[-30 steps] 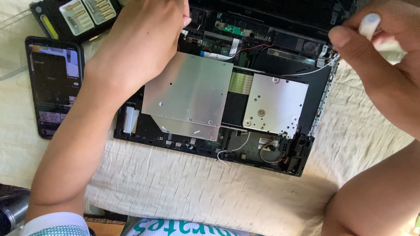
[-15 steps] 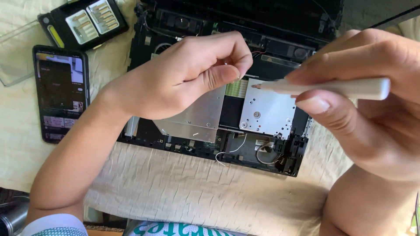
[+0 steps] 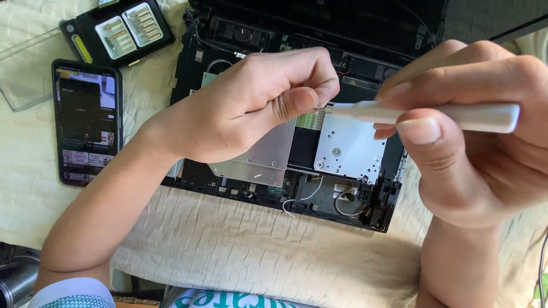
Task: Assembling internal components of a laptop, specifically installing a metal bracket and securing it with screws.
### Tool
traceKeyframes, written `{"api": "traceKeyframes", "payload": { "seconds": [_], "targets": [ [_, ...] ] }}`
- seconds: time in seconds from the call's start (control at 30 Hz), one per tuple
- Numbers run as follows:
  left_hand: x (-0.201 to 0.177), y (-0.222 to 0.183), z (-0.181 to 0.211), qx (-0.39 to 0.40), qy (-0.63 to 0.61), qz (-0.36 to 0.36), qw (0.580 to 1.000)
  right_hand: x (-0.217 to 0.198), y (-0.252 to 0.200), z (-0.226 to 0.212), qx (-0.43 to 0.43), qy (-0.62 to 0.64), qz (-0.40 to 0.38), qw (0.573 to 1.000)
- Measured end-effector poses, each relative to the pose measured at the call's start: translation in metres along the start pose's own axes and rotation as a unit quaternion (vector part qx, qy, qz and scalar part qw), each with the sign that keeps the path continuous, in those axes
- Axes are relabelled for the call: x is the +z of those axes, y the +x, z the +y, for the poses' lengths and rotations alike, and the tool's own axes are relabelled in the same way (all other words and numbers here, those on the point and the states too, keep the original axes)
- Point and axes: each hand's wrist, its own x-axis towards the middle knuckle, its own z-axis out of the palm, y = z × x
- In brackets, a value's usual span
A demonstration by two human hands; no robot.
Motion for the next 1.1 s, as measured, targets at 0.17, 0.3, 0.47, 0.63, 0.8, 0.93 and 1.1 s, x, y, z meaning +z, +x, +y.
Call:
{"api": "traceKeyframes", "payload": {
  "seconds": [0.17,0.3,0.47,0.63,0.8,0.93,1.1],
  "targets": [
    [0.001,0.001,0.001,-0.001,0.007,0.006,1.000,0.001,0.004,-0.004,-0.003,-0.009,-0.006,1.000],
    [0.001,0.001,0.002,0.001,0.026,0.012,1.000,0.002,0.007,-0.005,-0.005,-0.017,-0.013,1.000],
    [0.001,0.001,0.001,0.005,0.041,0.021,0.999,0.002,0.007,-0.011,-0.008,-0.026,-0.017,0.999],
    [0.004,0.002,0.001,0.018,0.053,0.040,0.998,-0.002,0.001,-0.012,-0.008,-0.035,-0.022,0.999],
    [0.010,0.003,0.009,0.066,0.151,0.110,0.980,-0.002,0.004,-0.013,-0.006,-0.046,-0.022,0.999],
    [0.014,0.003,0.012,0.095,0.208,0.139,0.964,-0.001,0.005,-0.019,-0.005,-0.053,-0.024,0.998],
    [0.014,0.000,0.014,0.078,0.252,0.158,0.951,0.000,0.006,-0.022,-0.006,-0.063,-0.032,0.998]
  ]
}}
